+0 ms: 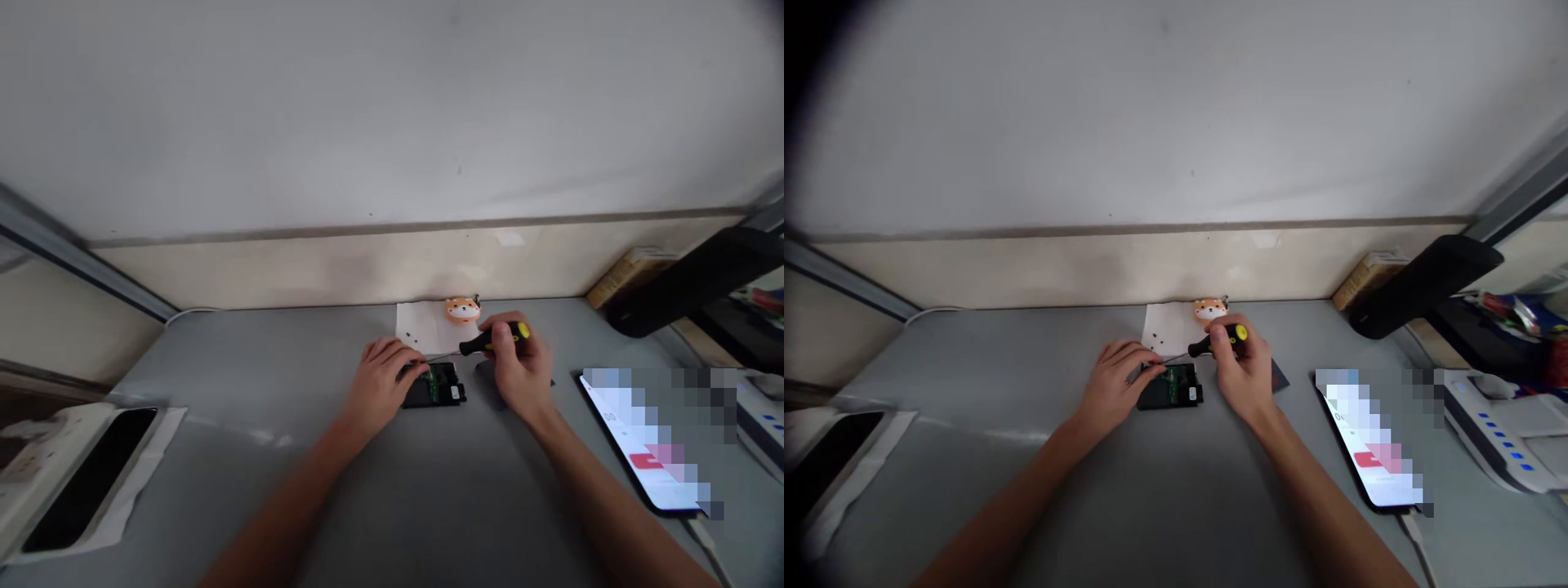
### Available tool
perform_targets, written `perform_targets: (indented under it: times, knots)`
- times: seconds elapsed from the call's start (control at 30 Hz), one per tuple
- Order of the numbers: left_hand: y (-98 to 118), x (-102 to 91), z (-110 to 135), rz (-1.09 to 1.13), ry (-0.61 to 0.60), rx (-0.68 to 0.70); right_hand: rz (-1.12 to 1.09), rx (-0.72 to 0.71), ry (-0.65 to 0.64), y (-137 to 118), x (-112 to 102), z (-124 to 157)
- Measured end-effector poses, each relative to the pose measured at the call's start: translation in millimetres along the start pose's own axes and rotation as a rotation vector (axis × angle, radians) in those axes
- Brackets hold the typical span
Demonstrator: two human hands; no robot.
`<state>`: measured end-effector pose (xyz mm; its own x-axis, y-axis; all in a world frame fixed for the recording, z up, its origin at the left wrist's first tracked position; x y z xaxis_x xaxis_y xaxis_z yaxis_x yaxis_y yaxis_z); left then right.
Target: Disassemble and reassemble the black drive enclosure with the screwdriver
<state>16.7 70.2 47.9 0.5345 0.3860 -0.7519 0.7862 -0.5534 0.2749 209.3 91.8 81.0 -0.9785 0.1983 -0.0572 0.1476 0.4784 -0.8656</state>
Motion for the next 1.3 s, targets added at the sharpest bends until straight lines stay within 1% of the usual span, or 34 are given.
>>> perform_targets:
  times: [0.07, 0.13, 0.2, 0.23, 0.3, 0.43, 0.53, 0.7, 0.9, 1.03, 1.2, 1.3]
  knots:
    - [-4, -3.6, -1, -0.072, -0.015, 0.009, 0.033, -0.022, -0.005, 2, 2, 3]
    - [-11, -10.4, -2, -0.149, 0.001, -0.003, 0.056, -0.011, -0.012, 8, 5, 6]
    - [-17, -15.1, -2, -0.181, 0.008, -0.031, 0.073, 0.01, -0.018, 13, 8, 8]
    - [-20, -15.0, -2, -0.178, -0.007, -0.042, 0.079, 0.021, -0.023, 16, 10, 9]
    - [-24, -10.0, -2, -0.148, -0.071, -0.065, 0.082, 0.039, -0.03, 19, 13, 10]
    - [-28, 8.5, 2, -0.077, -0.238, -0.088, 0.076, 0.051, -0.045, 20, 18, 11]
    - [-27, 16.3, 4, -0.029, -0.289, -0.058, 0.085, 0.042, -0.06, 17, 19, 11]
    - [-23, 18.5, 5, 0.028, -0.296, 0.006, 0.085, 0.076, -0.054, 19, 19, 11]
    - [-22, 20.2, 6, 0.02, -0.321, 0.015, 0.075, 0.085, -0.066, 21, 21, 12]
    - [-21, 20.9, 6, 0.014, -0.307, 0.046, 0.076, 0.086, -0.071, 21, 23, 12]
    - [-23, 22.7, 7, 0.019, -0.274, 0.05, 0.079, 0.07, -0.081, 17, 26, 12]
    - [-24, 23.6, 7, 0.041, -0.263, 0.047, 0.087, 0.066, -0.122, 14, 32, 11]
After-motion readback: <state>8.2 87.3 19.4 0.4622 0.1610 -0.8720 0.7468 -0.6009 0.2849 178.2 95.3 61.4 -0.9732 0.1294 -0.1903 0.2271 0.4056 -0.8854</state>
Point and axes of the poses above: each hand's wrist, its own z-axis away from the middle knuckle, its own x-axis out of the palm, y = z × x, the point moved 8 cm from there along -z, towards the middle knuckle, and after that the axes turned 6 degrees about -z, right-handed, at the moved point
